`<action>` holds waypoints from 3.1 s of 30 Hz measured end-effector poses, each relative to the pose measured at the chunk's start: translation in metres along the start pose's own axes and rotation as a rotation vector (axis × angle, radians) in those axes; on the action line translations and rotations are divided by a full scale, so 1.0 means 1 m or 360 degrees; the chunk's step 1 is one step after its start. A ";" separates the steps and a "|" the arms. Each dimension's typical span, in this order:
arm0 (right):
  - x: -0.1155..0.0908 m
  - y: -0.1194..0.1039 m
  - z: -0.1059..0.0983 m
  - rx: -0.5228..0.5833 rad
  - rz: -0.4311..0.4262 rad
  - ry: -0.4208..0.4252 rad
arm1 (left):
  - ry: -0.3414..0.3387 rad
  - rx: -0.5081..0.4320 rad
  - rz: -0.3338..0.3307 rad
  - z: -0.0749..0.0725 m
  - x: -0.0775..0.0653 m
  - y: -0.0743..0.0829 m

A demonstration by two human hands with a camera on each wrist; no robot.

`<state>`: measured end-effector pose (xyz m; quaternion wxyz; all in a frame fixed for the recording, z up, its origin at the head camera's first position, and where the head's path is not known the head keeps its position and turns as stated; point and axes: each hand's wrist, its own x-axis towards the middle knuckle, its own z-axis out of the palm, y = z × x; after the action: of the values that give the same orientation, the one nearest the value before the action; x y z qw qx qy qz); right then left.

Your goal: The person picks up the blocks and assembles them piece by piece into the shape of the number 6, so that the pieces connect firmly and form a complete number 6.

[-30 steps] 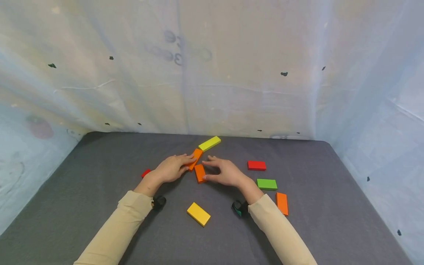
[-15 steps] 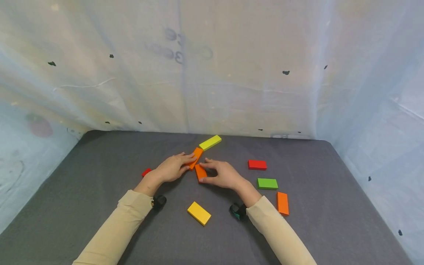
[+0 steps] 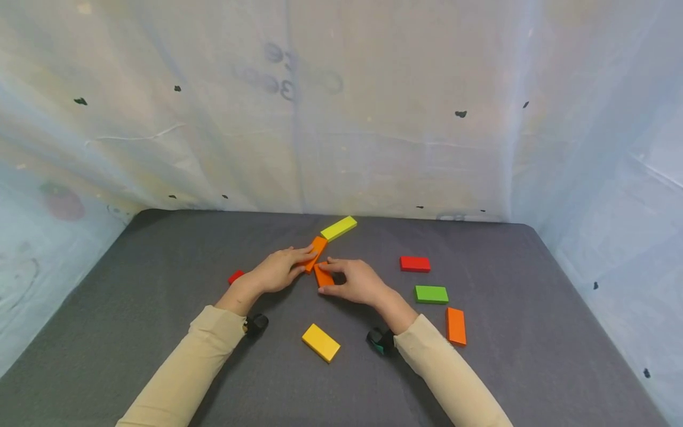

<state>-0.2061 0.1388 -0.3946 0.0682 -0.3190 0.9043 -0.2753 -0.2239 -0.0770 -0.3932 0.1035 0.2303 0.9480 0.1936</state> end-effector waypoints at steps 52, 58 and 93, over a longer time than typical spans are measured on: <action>0.012 0.024 -0.013 0.0092 -0.0117 -0.0173 | 0.0050 -0.0064 0.0036 0.000 -0.004 0.001; 0.017 0.024 -0.016 0.0097 -0.0102 -0.0199 | 0.0053 -0.0064 0.0056 0.000 -0.004 0.000; 0.004 0.027 -0.025 0.0269 -0.0149 -0.0093 | 0.0051 -0.0052 0.0048 0.002 -0.003 0.001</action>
<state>-0.2317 0.1651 -0.3879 0.1083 -0.3620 0.8596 -0.3440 -0.2205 -0.0776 -0.3941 0.0889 0.2398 0.9427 0.2142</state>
